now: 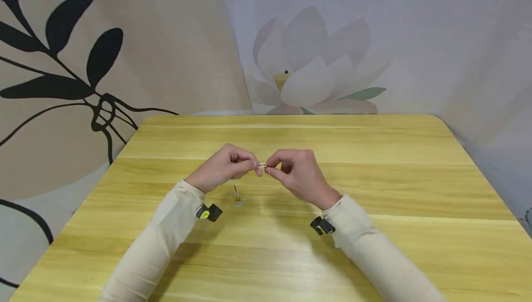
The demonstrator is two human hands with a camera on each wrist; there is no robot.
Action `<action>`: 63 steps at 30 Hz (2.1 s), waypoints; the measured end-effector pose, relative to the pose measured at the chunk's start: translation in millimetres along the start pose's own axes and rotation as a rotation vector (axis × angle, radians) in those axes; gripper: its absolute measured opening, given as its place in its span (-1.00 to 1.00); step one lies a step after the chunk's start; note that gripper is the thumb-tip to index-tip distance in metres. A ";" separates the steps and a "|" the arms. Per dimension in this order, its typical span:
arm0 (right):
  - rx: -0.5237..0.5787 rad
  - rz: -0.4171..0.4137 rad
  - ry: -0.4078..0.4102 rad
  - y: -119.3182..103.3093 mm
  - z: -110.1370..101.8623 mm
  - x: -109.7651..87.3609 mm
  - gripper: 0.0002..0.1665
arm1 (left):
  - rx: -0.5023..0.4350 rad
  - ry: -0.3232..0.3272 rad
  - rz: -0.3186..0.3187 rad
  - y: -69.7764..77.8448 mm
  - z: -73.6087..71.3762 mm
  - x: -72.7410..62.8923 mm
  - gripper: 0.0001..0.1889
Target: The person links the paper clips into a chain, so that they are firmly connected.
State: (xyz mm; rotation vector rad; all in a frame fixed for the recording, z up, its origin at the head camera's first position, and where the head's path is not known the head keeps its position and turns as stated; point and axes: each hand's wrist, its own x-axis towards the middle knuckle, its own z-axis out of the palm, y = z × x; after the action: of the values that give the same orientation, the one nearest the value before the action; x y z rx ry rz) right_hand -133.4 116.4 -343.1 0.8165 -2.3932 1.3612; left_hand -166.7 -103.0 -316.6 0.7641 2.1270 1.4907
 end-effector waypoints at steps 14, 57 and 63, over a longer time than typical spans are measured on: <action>0.076 0.085 -0.254 9.4 24.3 1.4 -0.96 | -0.063 0.007 0.030 6.7 2.1 1.3 -0.77; 0.111 0.203 -0.553 33.8 7.1 -14.5 -0.86 | -0.037 0.107 -0.025 -4.1 -33.0 -19.2 -0.77; 0.110 0.166 -0.508 33.9 -4.4 -21.0 -0.88 | -0.046 0.091 -0.027 -12.2 -28.4 -18.7 -0.77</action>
State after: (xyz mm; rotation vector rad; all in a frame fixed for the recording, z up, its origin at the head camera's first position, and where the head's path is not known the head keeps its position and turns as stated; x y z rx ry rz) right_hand -136.7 140.8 -374.7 1.1298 -2.8396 1.5026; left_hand -172.6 -138.6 -318.1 0.6608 2.1519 1.5819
